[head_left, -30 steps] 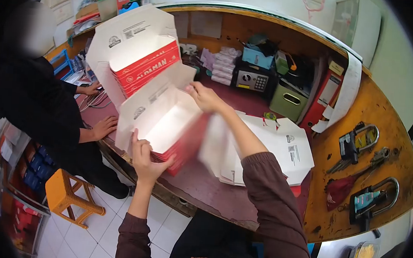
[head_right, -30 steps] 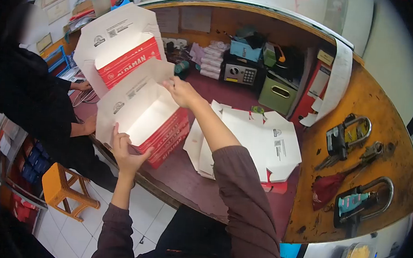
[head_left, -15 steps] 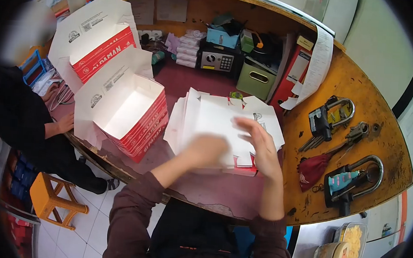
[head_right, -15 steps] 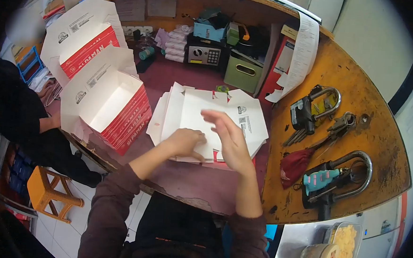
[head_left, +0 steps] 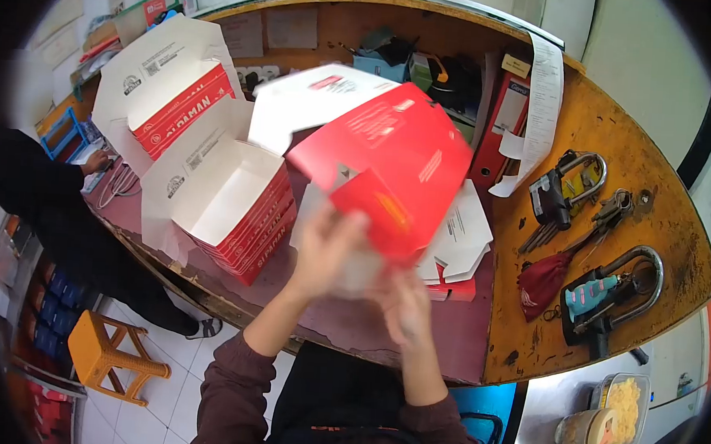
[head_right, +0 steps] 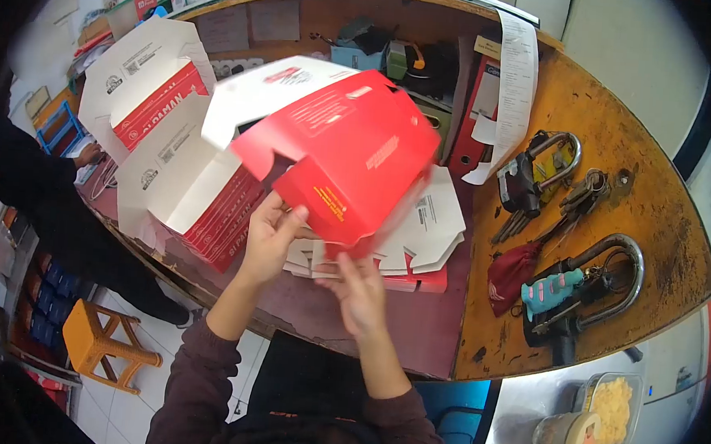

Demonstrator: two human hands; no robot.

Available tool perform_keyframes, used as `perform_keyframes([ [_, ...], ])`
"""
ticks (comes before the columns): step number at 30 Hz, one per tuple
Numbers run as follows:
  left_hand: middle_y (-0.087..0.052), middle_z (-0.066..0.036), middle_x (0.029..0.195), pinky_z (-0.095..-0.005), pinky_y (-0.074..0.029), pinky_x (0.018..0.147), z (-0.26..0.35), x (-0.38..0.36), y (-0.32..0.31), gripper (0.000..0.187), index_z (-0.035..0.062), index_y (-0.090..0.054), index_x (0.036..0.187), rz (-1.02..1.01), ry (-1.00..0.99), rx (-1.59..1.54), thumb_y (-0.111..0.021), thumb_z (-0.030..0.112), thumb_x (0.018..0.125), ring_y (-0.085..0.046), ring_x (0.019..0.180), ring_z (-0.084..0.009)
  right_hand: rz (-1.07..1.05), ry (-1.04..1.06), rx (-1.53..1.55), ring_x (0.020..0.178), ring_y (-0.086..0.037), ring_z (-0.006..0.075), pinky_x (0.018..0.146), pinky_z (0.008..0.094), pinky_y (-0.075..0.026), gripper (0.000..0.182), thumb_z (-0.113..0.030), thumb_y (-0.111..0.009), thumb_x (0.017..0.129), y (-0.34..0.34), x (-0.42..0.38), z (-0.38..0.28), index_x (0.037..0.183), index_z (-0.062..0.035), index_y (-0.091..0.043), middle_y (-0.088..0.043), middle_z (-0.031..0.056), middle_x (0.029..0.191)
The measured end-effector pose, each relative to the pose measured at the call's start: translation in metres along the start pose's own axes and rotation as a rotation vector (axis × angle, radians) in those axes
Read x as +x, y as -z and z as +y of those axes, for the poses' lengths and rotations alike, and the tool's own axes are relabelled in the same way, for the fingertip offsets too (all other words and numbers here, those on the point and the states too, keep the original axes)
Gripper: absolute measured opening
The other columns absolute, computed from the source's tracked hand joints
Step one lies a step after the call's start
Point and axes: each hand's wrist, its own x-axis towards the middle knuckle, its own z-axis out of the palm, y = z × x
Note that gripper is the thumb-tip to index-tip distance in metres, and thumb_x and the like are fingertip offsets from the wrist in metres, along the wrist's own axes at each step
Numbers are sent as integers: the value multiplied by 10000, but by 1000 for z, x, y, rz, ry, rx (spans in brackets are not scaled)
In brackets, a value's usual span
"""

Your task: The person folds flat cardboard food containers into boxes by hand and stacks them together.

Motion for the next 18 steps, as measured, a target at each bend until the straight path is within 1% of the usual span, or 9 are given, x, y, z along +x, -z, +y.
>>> perform_keyframes([
  [2,-545,-119,1075,-349,-536,738,5,3,11,336,-16,-433,1160,-45,-53,5,-522,31,840,-583,924,-190,63,153,95,696,-602,157,578,260,-506,222,-101,-535,857,9,-1,-23,1060,-34,-475,-600,72,871],
  [6,-533,-141,1076,-348,-538,742,8,-2,12,417,-22,-374,1181,-128,-157,208,-549,-23,803,-595,903,-212,20,239,-27,678,-569,120,579,239,-476,289,-77,-548,836,23,-6,-67,1108,-30,-463,-592,53,826],
  [7,-532,-141,1074,-348,-536,750,9,-7,5,422,-23,-362,1187,-193,-150,216,-547,-21,807,-596,899,-213,6,135,4,686,-562,120,594,245,-468,285,-71,-552,830,19,-6,-71,1101,-29,-475,-588,48,815],
  [8,-533,-108,1063,-297,-477,777,-1,-12,-1,485,-33,-391,1181,-89,-32,115,-634,21,765,-559,922,-163,-7,32,35,695,-556,120,610,250,-460,282,-65,-557,823,17,-6,-73,1094,-28,-487,-584,44,805],
  [11,-529,-109,1070,-297,-471,796,5,-14,-9,507,-34,-362,1201,-98,23,38,-627,16,772,-552,938,-161,-34,2,101,713,-558,131,639,278,-456,237,-72,-564,819,26,-4,-63,1046,-21,-515,-585,44,806],
  [13,-529,-107,1077,-300,-469,805,0,-16,-10,472,-25,-377,1194,-94,-8,80,-607,6,783,-558,926,-164,33,150,-46,735,-554,118,696,283,-444,198,-49,-582,805,28,-4,-55,996,-16,-541,-589,43,823],
  [15,-583,-104,982,-290,-495,755,0,-18,-19,243,-27,-491,1078,-97,-114,147,-526,28,844,-582,887,-168,259,732,-558,765,-546,104,733,259,-428,189,-19,-608,782,25,1,-38,962,-12,-550,-597,45,854],
  [16,-583,-104,982,-290,-495,755,-3,-23,-25,243,-27,-491,1078,-112,-115,151,-526,28,844,-582,887,-168,315,593,-459,806,-529,83,763,243,-408,203,3,-626,764,-9,-13,-41,955,-32,-566,-594,29,885],
  [18,-586,-84,973,-286,-455,786,-13,-32,-37,235,-28,-511,1072,-110,-360,459,-528,39,847,-567,901,-170,272,549,-63,814,-535,82,736,233,-419,224,-1,-610,780,-15,-9,-21,990,-71,-573,-591,5,926],
])
